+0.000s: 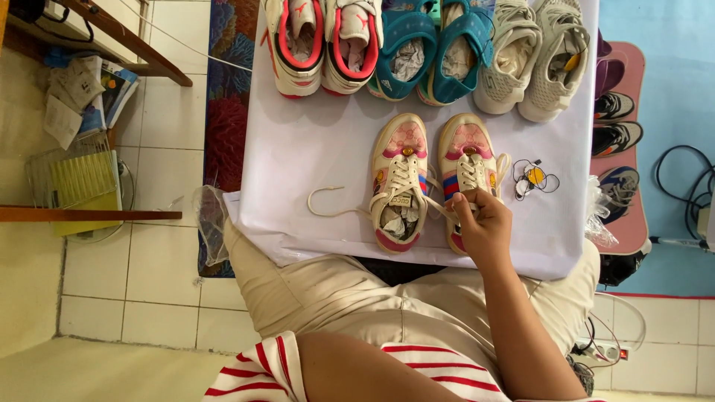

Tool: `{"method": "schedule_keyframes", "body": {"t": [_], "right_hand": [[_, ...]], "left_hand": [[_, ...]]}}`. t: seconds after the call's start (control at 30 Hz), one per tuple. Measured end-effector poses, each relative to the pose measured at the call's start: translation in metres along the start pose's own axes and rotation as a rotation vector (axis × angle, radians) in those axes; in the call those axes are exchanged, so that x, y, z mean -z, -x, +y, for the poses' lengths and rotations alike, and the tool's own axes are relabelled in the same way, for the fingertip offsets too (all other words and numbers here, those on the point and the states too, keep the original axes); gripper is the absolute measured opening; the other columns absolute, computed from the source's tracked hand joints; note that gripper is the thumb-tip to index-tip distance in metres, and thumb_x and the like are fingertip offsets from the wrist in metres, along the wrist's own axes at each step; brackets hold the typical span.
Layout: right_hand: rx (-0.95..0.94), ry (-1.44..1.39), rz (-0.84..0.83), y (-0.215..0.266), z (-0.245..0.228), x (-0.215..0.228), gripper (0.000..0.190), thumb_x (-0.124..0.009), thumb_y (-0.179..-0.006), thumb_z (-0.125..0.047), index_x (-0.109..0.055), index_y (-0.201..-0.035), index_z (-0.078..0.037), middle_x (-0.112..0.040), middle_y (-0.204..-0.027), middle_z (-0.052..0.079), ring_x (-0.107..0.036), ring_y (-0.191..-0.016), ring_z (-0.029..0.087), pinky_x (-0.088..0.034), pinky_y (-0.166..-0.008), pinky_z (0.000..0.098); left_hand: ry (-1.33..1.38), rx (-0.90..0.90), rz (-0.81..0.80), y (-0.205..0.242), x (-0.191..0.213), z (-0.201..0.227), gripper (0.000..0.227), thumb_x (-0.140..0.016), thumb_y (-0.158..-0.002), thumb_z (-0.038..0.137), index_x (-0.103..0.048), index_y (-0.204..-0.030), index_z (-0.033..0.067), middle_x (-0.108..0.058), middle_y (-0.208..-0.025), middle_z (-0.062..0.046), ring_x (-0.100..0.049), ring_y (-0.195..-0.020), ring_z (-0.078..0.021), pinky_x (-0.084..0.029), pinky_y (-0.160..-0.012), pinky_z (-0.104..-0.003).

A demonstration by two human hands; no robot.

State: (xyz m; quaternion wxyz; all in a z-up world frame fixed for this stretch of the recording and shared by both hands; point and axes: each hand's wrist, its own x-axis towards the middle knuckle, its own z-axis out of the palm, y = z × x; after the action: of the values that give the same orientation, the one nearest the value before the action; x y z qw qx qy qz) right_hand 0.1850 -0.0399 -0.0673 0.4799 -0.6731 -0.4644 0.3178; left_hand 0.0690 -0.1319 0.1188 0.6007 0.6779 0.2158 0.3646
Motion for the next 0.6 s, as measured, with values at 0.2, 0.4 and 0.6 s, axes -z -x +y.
{"method": "schedule_keyframes", "body": {"t": [0.2, 0.4, 0.6], "right_hand": [[-0.038, -0.386, -0.009, 0.001, 0.004, 0.008, 0.012, -0.05, -0.097, -0.007, -0.039, -0.094, -0.007, -0.051, -0.067, 0.003, -0.049, -0.057, 0.008, -0.042, -0.056, 0.0217], [0.162, -0.443, 0.226, -0.021, 0.003, 0.043, 0.015, -0.048, -0.099, -0.002, -0.036, -0.102, -0.01, -0.05, -0.068, 0.002, -0.056, -0.063, 0.013, -0.048, -0.067, 0.0241], [0.318, 0.408, 0.209, -0.012, -0.037, 0.02, 0.014, -0.068, -0.083, -0.004, -0.06, -0.095, -0.006, -0.054, -0.105, 0.018, -0.053, -0.101, 0.037, -0.044, -0.085, 0.0456]], "left_hand": [[0.041, -0.124, 0.093, -0.015, 0.062, -0.056, 0.012, -0.063, -0.083, 0.01, -0.064, -0.092, 0.0188, -0.061, -0.11, -0.001, -0.059, -0.107, -0.0206, -0.045, -0.101, -0.032], [-0.601, 0.122, 0.28, -0.018, 0.156, -0.133, 0.022, -0.057, -0.087, 0.013, -0.057, -0.108, 0.009, -0.059, -0.108, -0.015, -0.057, -0.103, -0.035, -0.045, -0.09, -0.043], [-0.843, 0.641, 0.031, -0.002, 0.174, -0.172, 0.042, -0.054, -0.09, 0.026, -0.053, -0.128, 0.0078, -0.063, -0.108, -0.016, -0.064, -0.099, -0.0306, -0.051, -0.085, -0.041]]}}
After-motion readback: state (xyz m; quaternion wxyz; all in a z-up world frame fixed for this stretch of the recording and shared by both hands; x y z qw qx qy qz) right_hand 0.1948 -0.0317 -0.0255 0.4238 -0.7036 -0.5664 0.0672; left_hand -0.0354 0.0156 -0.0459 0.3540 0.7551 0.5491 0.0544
